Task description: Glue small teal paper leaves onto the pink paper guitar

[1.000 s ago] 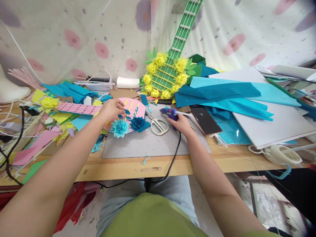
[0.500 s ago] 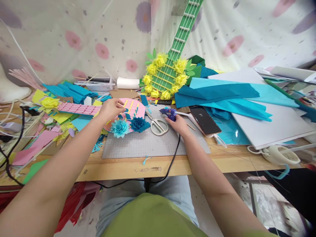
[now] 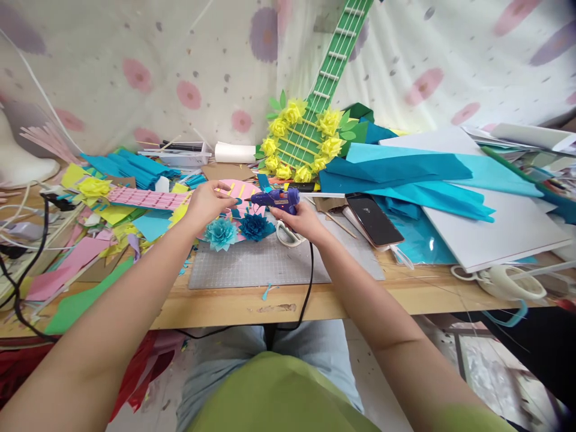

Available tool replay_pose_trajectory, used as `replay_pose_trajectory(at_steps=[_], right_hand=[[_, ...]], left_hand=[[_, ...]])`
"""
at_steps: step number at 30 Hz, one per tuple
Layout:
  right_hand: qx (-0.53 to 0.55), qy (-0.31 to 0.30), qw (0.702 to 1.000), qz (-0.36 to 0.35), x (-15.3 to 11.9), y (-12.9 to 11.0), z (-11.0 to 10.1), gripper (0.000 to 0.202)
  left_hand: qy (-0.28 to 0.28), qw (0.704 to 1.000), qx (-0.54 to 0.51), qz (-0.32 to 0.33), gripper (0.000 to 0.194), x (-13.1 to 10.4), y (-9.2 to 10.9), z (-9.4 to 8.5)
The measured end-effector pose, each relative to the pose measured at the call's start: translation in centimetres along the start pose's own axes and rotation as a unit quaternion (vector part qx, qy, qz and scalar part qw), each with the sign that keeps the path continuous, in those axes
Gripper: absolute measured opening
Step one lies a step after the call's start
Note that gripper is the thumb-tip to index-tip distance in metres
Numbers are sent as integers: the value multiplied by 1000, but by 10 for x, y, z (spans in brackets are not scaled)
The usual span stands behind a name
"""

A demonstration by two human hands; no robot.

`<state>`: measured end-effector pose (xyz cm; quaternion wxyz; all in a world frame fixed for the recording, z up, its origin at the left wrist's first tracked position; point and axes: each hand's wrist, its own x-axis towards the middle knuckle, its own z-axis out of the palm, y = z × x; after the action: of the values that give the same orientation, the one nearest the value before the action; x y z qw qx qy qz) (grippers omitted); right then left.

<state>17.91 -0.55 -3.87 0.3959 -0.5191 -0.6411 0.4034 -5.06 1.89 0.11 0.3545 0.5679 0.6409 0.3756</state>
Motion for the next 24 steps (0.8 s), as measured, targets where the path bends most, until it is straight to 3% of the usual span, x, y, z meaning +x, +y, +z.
replay_pose_trajectory(at_steps=[8, 24], right_hand=[[-38, -2, 999, 0, 4, -1, 6, 40], [-13, -5, 1000, -13, 5, -5, 5, 35]], left_hand=[[-4, 1000, -25, 5, 44, -4, 3, -1], [-7, 1000, -25, -3, 45, -2, 2, -2]])
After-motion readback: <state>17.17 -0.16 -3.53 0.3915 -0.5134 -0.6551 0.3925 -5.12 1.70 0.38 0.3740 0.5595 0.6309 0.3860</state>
